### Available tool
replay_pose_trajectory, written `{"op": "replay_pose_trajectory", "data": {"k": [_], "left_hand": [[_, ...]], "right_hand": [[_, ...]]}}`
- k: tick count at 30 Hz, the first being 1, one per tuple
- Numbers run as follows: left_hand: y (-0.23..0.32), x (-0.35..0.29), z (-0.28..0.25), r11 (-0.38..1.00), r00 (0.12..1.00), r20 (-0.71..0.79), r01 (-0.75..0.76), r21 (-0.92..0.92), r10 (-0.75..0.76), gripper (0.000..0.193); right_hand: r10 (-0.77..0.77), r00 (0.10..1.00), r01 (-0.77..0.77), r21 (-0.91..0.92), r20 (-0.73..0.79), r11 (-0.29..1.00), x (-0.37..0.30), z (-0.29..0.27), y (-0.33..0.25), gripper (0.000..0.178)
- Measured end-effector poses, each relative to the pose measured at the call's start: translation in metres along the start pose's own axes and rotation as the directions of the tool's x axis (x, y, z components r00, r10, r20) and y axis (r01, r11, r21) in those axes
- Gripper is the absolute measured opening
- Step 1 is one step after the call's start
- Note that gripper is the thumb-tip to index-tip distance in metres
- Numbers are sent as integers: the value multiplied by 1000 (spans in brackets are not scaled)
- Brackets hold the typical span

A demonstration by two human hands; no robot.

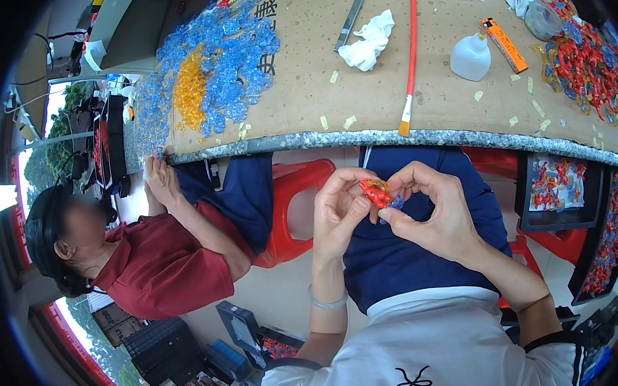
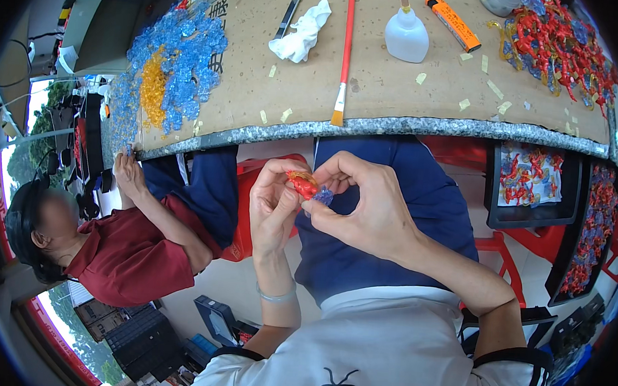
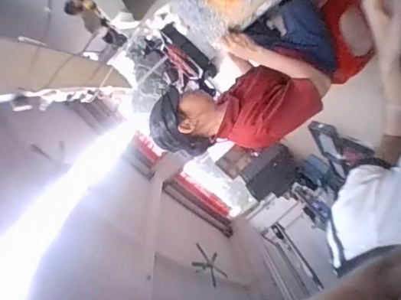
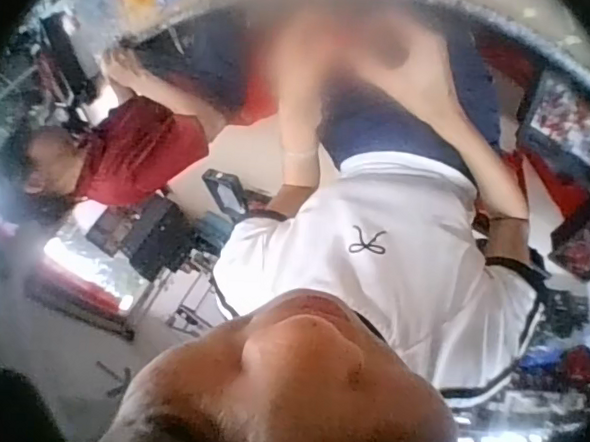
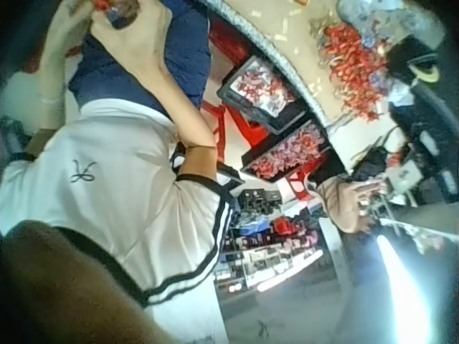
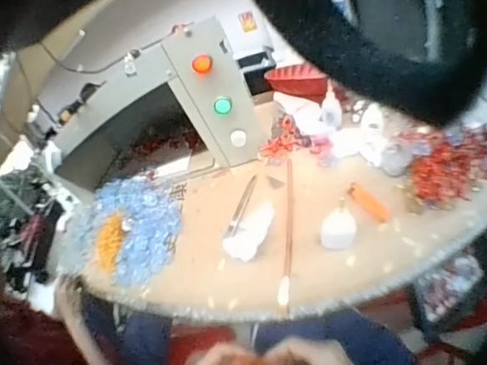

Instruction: Apply glue and attach small plastic components to assemble toy figurines.

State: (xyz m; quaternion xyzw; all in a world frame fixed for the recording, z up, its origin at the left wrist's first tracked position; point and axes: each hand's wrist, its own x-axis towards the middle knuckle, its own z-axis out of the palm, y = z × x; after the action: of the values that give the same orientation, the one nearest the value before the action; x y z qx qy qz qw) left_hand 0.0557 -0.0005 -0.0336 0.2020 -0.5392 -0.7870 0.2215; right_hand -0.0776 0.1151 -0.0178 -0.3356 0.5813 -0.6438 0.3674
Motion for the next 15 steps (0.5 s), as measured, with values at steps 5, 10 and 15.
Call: {"op": "replay_pose_trajectory", "data": {"k": [5, 10, 15], "left_hand": [[5, -2, -9, 998, 997, 53, 50, 31, -52, 27], [11, -3, -8, 989, 994, 40, 98, 107, -103, 23], [11, -8, -11, 975, 995, 8, 92, 202, -96, 27]], "right_hand": [[23, 998, -21, -49, 57, 999, 1, -2, -3, 27], [61, 995, -62, 6, 78, 998, 1, -1, -3, 28], [101, 987, -112, 87, 122, 990, -1, 3, -2, 26]]}}
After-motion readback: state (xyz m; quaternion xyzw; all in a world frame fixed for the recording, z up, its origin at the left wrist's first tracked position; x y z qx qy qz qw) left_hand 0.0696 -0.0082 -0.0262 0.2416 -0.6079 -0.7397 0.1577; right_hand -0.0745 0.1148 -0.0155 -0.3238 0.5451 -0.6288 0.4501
